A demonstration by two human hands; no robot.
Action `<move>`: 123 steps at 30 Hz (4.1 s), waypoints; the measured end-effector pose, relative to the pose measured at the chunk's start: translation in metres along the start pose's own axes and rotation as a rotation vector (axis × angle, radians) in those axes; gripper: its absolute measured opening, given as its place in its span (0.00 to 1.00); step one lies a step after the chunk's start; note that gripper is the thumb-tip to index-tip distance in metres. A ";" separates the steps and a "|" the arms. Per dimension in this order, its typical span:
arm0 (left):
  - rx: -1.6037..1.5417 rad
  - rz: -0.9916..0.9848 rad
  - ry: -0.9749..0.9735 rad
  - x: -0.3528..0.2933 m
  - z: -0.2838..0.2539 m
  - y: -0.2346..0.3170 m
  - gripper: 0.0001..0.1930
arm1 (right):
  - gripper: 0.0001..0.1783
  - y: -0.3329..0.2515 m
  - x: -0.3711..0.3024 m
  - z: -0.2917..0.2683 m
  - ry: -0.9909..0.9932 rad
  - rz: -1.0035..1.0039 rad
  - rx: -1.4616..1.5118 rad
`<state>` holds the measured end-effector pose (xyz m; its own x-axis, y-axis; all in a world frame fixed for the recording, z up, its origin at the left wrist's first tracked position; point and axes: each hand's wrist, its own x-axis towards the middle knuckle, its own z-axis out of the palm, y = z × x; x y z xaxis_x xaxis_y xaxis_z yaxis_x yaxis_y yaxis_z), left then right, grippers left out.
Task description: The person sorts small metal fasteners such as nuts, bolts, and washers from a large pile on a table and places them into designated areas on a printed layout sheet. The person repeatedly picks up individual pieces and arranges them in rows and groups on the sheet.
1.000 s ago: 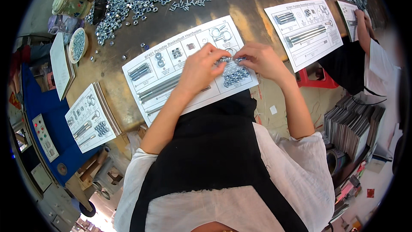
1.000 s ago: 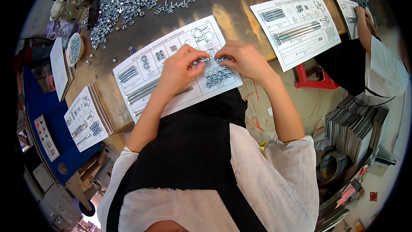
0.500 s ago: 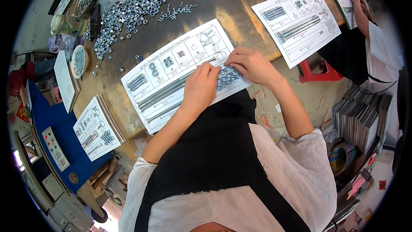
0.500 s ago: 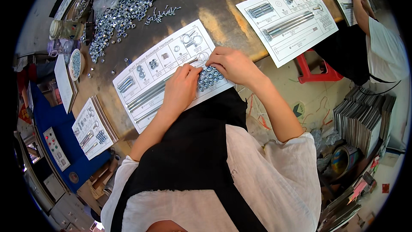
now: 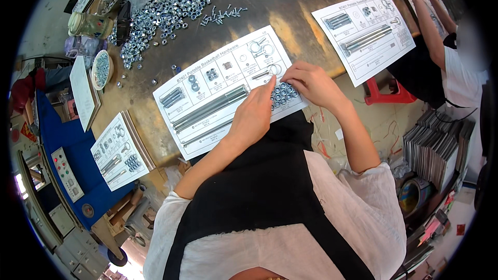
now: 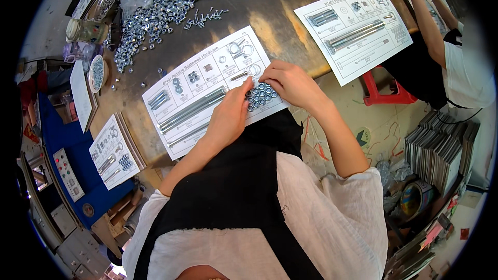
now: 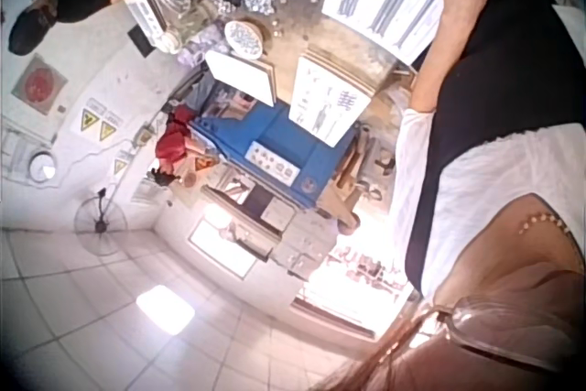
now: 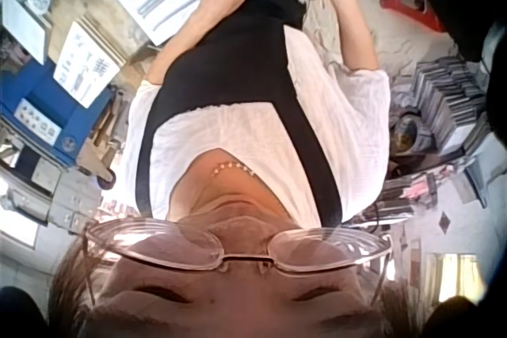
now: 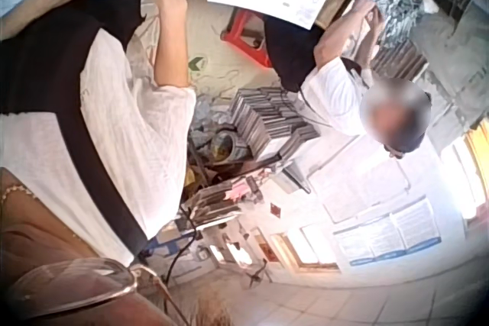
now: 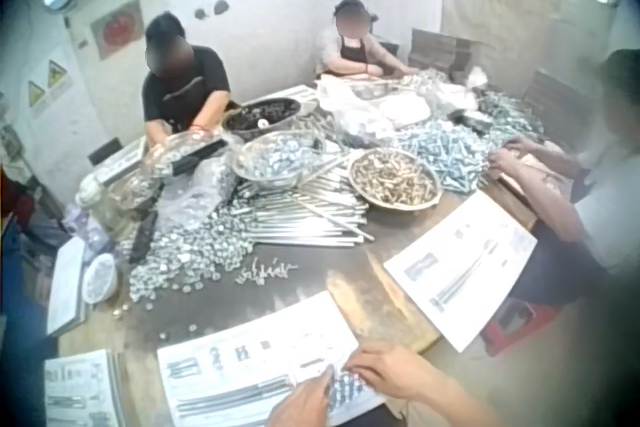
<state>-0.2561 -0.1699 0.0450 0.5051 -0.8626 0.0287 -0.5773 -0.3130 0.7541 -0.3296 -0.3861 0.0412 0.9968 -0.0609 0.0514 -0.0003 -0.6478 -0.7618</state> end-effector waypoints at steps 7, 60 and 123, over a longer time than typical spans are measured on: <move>-0.087 -0.055 -0.037 -0.009 -0.007 0.001 0.29 | 0.07 -0.002 -0.002 0.003 0.017 0.004 0.005; 0.070 -0.139 0.250 0.047 -0.088 -0.101 0.06 | 0.06 -0.044 0.109 0.099 0.322 0.011 -0.203; 0.049 -0.176 0.516 -0.004 -0.107 -0.088 0.12 | 0.08 -0.058 0.087 0.105 0.307 0.100 -0.177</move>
<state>-0.1388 -0.0961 0.0489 0.8388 -0.4923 0.2325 -0.4788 -0.4636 0.7455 -0.2340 -0.2743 0.0222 0.9208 -0.3385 0.1939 -0.1376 -0.7469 -0.6505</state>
